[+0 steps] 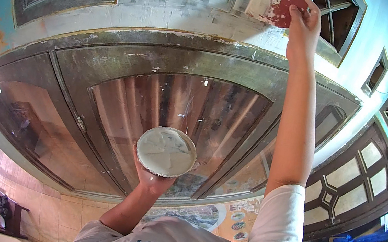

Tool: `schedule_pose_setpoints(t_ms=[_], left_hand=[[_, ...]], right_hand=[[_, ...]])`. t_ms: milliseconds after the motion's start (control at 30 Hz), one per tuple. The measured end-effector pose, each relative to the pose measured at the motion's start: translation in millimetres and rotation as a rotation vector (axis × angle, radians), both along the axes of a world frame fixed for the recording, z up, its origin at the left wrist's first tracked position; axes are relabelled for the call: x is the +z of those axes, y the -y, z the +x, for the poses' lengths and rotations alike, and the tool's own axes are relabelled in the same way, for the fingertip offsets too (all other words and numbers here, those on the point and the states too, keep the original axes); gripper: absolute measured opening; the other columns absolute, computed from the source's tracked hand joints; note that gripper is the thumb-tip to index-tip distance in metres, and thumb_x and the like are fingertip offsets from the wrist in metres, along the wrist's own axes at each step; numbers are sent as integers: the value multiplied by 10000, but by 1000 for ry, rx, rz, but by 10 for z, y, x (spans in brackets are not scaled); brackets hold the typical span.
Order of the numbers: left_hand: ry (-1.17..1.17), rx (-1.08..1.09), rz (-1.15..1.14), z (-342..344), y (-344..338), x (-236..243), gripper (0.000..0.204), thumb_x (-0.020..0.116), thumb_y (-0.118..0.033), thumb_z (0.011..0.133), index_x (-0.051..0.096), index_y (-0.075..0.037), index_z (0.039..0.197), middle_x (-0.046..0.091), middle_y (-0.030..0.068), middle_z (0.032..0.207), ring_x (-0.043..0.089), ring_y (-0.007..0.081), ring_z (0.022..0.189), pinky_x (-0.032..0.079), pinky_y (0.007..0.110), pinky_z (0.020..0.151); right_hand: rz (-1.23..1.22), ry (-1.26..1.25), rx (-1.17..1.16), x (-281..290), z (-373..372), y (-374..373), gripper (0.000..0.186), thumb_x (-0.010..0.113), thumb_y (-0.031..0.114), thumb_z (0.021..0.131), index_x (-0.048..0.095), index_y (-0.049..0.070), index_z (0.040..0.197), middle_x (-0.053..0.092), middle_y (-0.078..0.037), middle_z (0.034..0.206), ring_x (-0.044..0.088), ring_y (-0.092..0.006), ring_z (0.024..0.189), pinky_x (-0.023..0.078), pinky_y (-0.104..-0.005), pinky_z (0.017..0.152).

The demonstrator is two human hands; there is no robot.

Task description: Applying plaster to a wall surface above a wooden cabinet using a putty knife and a bowl of plaster.

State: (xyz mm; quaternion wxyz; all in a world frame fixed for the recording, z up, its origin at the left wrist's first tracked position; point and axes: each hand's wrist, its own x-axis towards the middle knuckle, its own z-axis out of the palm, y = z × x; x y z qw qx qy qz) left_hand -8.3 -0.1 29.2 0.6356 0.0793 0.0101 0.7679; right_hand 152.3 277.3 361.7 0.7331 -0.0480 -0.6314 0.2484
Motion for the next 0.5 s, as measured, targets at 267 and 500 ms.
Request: schedule_pose_setpoints(t_ms=[267,500], left_hand=[[-17,-29,78,41,-52,-33,719,465,-732,888,525,-235,1405,501,54,1459,453,354,1353,361,591,1122],[-29,6,71,10,-8,-91,750,459,-755,874,515,-242,1419,490,52,1472,442,355,1366,356,593,1124]], right_hand=[[68,124,-47,-24,-151,101,360,598,0,970,559,71,1322,660,-70,1097,602,-118,989,478,-262,869],[-22,5,-23,-139,-51,369,384,603,11,975,534,70,1347,652,-77,1099,601,-124,994,482,-263,844]])
